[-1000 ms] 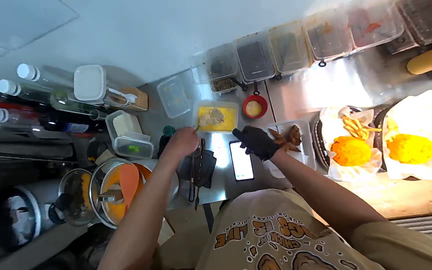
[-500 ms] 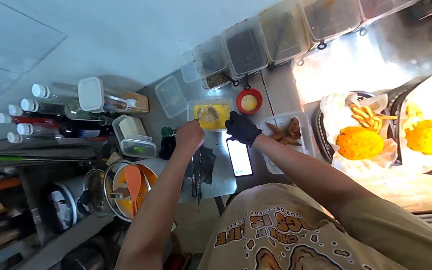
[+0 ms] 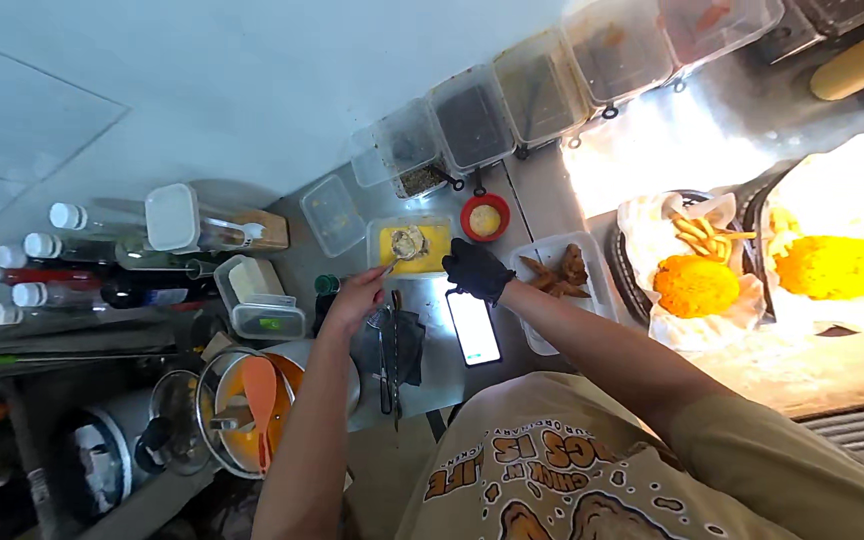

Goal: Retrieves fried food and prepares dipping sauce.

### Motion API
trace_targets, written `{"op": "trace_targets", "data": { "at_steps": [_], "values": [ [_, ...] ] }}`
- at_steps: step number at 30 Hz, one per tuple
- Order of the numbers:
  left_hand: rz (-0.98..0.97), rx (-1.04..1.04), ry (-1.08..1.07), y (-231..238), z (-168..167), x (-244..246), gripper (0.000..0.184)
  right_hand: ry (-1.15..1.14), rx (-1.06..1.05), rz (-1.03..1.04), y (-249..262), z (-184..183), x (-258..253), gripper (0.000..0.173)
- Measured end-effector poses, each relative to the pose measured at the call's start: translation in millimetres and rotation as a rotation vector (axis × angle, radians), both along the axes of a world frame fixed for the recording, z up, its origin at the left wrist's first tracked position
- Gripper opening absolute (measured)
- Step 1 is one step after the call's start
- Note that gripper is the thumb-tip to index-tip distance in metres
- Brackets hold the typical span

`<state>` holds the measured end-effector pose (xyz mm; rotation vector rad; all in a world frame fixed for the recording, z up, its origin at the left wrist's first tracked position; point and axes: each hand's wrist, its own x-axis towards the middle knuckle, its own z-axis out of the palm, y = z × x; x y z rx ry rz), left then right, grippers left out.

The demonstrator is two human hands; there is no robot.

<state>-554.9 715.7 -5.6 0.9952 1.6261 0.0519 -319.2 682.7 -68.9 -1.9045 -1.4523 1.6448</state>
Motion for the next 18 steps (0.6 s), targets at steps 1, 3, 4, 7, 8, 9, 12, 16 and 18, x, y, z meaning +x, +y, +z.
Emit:
{"op": "trace_targets", "data": {
  "at_steps": [1, 3, 4, 7, 8, 9, 12, 16, 18],
  "values": [
    [0.014, 0.013, -0.032, -4, 1, -1, 0.035, 0.002, 0.009, 0.001, -2, -2, 2, 0.029],
    [0.027, 0.043, -0.071, -12, 6, -2, 0.034, 0.028, 0.032, 0.015, -10, -1, 6, 0.036],
    [0.033, 0.053, -0.093, -16, 7, -3, 0.034, 0.044, 0.045, 0.025, -16, 4, 10, 0.039],
    [0.083, 0.078, -0.18, -25, 13, 10, 0.033, 0.095, 0.102, 0.057, -47, 27, 30, 0.04],
    [0.103, 0.086, -0.218, -29, 16, 17, 0.032, 0.117, 0.102, 0.056, -59, 38, 39, 0.038],
    [0.124, 0.093, -0.246, -33, 21, 21, 0.032, 0.163, 0.086, 0.052, -71, 46, 45, 0.035],
    [0.114, 0.082, -0.308, -36, 28, 23, 0.033, 0.309, -0.064, 0.04, -99, 55, 42, 0.026],
    [0.047, 0.075, -0.323, -26, 32, 21, 0.033, 0.438, -0.087, 0.278, -114, 42, 8, 0.031],
    [0.027, 0.076, -0.299, -23, 34, 27, 0.033, 0.379, 0.044, 0.364, -114, 38, -2, 0.033]
  ]
}}
